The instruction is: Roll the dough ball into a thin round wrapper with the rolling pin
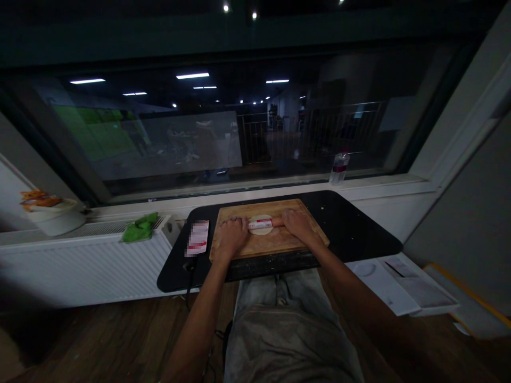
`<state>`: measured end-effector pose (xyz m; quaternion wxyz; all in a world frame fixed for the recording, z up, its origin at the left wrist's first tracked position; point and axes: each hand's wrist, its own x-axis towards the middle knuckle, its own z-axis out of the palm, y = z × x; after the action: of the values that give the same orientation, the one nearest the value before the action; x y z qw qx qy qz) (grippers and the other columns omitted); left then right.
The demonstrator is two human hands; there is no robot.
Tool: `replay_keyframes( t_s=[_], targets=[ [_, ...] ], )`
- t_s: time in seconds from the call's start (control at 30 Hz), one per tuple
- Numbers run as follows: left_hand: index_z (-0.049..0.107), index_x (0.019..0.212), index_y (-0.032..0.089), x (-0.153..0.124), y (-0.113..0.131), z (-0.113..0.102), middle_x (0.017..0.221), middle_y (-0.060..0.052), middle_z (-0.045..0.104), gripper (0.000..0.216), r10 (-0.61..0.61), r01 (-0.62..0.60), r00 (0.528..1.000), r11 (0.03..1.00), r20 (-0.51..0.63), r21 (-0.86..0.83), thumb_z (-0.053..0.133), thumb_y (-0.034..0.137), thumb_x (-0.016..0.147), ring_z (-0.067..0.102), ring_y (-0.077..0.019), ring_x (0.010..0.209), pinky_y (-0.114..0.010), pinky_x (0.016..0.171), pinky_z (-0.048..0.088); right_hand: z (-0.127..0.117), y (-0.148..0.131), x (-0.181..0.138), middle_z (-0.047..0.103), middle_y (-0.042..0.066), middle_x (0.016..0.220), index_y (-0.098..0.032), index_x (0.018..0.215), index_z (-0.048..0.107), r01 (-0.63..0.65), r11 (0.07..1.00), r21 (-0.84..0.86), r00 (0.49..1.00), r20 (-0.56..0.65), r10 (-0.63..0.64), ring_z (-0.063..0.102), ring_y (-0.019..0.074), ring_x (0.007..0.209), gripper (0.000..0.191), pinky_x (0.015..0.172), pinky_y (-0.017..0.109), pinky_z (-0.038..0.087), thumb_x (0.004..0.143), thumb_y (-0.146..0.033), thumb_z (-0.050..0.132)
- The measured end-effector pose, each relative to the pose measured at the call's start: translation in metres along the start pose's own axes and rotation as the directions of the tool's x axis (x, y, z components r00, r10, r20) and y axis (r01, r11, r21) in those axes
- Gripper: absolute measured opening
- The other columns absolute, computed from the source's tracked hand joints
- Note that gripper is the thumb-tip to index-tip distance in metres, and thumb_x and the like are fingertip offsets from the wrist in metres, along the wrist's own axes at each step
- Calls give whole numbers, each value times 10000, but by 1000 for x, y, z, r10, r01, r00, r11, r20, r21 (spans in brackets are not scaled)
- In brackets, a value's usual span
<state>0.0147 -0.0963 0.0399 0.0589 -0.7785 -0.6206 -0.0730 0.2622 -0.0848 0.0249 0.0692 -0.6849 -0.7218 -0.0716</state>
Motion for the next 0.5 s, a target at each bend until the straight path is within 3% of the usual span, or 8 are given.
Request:
replay_keyframes(
  t_s=[0.27,0.5],
  targets=[
    [708,1444,132,0,-1,2,1262,-265,782,522,85,-86,996,994,4,67,287,264,1164,769,-383,1151,-561,1059,519,-15,-9,-43,760,266,1392,-8,1533,596,-68,995,67,998,-16,69,756,308,1273,513,1040,351,546,1180,-235,300],
    [741,1380,122,2,0,4,1221,-247,798,535,81,-79,996,995,-29,58,272,277,1174,767,-377,1159,-534,1038,520,-12,-15,-71,734,252,1465,-57,1537,611,-35,995,97,995,-90,44,715,301,1363,566,1142,369,521,1207,-325,239]
  ],
)
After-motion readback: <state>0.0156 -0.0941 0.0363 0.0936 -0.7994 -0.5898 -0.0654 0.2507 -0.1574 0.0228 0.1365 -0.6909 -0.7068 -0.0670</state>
